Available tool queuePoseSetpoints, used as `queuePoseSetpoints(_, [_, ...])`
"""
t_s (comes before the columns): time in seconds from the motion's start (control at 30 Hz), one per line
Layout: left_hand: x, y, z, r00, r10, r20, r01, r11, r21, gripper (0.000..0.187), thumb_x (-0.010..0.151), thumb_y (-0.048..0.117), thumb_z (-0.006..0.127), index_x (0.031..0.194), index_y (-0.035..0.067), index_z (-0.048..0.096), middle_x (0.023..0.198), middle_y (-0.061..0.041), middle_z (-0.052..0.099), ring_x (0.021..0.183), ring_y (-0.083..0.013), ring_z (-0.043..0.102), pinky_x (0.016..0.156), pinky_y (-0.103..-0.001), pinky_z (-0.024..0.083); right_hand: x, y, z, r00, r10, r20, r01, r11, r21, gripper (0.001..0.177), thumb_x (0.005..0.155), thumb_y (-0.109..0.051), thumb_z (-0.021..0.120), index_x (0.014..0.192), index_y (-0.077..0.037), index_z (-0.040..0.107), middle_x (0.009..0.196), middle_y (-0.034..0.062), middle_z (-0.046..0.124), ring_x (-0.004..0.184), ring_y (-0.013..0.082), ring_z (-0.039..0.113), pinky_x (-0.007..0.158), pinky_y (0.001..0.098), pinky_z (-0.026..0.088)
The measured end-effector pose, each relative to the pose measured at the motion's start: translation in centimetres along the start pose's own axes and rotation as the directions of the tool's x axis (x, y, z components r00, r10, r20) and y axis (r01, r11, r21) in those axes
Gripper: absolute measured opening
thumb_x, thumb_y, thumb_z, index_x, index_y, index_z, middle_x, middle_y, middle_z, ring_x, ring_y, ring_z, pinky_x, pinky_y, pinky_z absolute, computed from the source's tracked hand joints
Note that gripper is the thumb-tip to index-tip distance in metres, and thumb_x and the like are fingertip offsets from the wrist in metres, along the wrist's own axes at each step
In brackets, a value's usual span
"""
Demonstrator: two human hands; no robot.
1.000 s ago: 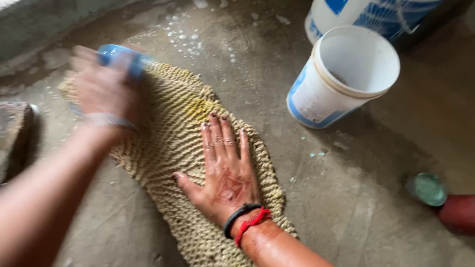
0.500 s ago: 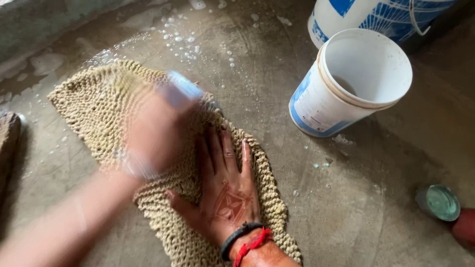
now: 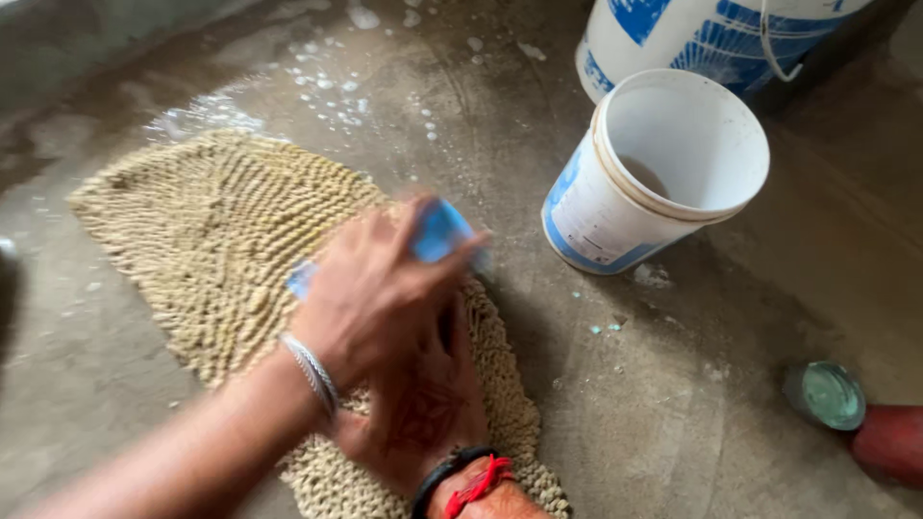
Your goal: The person washes a circular rug by hand on a stone floor using a blue brush and water from a white bucket, scrubbing different sections and rinsing with water.
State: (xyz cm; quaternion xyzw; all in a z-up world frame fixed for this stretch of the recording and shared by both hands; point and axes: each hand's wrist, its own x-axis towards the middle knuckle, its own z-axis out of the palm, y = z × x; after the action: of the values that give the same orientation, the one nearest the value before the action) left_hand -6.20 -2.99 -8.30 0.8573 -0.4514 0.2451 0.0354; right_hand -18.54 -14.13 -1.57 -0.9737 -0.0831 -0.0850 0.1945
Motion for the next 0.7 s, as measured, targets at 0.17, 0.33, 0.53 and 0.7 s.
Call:
queuePoseSetpoints(0.17, [2.4,-15.5,-1.4,0.909,-0.392,0.139,0.332,0.885,0.328,0.036,0.103,0.034,0.058,0.138,0.028,0.062,0.103,-0.02,0.064,0.075,-0.0319,0.065,0.054,-0.042,0.055,-0.1,0.1,1.4,1.0,0.025,0.006,-0.024,0.999,-0.025,0.108,0.083,-0.065,0.059,0.154,0.008,0.025,0.166,0.0246,0.019,0.156,0.0378,0.013,0.123,0.0561,0.005])
queuePoseSetpoints(0.33, [-0.4,-15.1,1.2,0.964,-0.235,0.124,0.231,0.972,0.045,0.056,0.097,-0.006,0.053,0.146,0.019,0.063,0.109,-0.015,0.065,0.095,-0.0307,0.064,0.079,-0.042,0.055,0.4,0.0,1.0,1.0,-0.01,-0.027,0.008,0.998,-0.068,0.111,0.082,-0.07,0.053,0.151,0.01,0.021,0.163,0.0277,0.017,0.153,0.0381,0.011,0.12,0.0565,0.003])
queuePoseSetpoints(0.53, [-6.3,-10.7,0.2,0.969,-0.15,0.198,0.093,0.959,0.269,0.044,0.094,0.013,0.058,0.138,0.019,0.059,0.117,-0.015,0.066,0.1,-0.0295,0.064,0.068,-0.037,0.053,0.1,-0.1,1.2,1.0,-0.006,-0.008,0.005,0.996,-0.086,0.109,0.082,-0.066,0.054,0.153,0.011,0.022,0.164,0.0284,0.017,0.154,0.0382,0.01,0.121,0.0565,0.003])
queuePoseSetpoints(0.7, [-2.1,-20.2,-3.1,0.918,-0.393,-0.046,0.355,0.768,0.533,0.03,0.112,0.045,0.059,0.141,0.038,0.06,0.104,-0.015,0.064,0.075,-0.0291,0.062,0.05,-0.037,0.053,-0.2,0.0,1.2,1.0,0.017,0.013,-0.016,0.998,-0.063,0.106,0.085,-0.065,0.054,0.152,0.01,0.024,0.165,0.0281,0.017,0.155,0.0382,0.01,0.122,0.0567,0.003])
